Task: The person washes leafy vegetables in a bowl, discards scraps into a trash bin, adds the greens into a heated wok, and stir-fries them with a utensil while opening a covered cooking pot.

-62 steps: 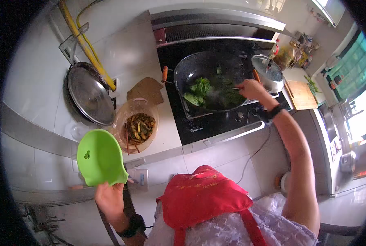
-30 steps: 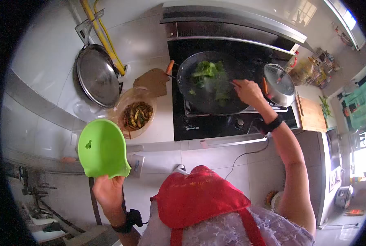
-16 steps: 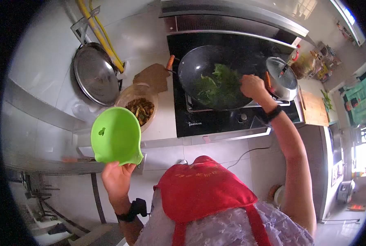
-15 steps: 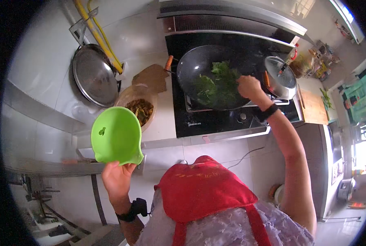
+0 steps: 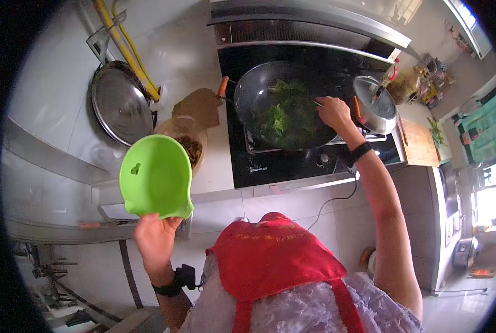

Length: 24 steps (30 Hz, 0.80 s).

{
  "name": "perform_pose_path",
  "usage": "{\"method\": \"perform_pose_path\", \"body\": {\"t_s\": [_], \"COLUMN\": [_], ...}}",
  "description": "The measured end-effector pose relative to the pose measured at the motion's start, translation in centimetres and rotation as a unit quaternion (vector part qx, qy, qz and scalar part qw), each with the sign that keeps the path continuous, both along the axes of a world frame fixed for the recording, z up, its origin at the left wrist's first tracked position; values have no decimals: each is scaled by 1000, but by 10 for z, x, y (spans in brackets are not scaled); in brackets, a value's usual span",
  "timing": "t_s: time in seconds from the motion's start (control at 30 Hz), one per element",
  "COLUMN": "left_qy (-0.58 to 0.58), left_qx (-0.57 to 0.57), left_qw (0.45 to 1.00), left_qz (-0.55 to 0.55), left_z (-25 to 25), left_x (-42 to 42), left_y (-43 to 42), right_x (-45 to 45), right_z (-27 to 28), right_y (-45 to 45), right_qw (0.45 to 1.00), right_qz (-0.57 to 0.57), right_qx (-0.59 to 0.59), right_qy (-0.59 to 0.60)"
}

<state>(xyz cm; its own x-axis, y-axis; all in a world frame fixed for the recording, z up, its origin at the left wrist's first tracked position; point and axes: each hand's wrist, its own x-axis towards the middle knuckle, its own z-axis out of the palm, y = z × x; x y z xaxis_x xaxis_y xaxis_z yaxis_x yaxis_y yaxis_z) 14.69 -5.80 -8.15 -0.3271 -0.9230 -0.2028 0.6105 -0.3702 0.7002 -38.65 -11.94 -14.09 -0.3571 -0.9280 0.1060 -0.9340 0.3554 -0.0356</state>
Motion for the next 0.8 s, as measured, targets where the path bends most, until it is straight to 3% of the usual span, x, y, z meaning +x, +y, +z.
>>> {"method": "perform_pose_path", "body": {"t_s": [0.17,0.2,0.23,0.37,0.5,0.6,0.7,0.8], "left_qy": [-3,-7,-13,-12,-6,-11,-20,-24], "left_qx": [0,3,6,9,8,3,-10,-9], "left_qw": [1000,1000,1000,1000,1000,1000,1000,999], "left_qz": [-10,-2,5,10,6,0,22,41], "left_z": [1,2,3,-3,-6,-5,4,6], "left_x": [-6,-6,-5,3,1,-1,-1,2], "left_y": [-2,-1,0,2,2,8,9,12], "right_x": [-1,-19,3,28,57,32,20,49], "right_z": [12,25,76,138,66,17,26,73], "right_y": [17,17,29,59,34,1,-2,-1], "right_qw": [989,986,979,979,980,994,992,969], "right_qz": [132,144,131,119,122,94,97,153], "right_qx": [53,79,147,163,154,56,72,184], "right_qy": [31,18,45,-34,-17,4,19,58]}}
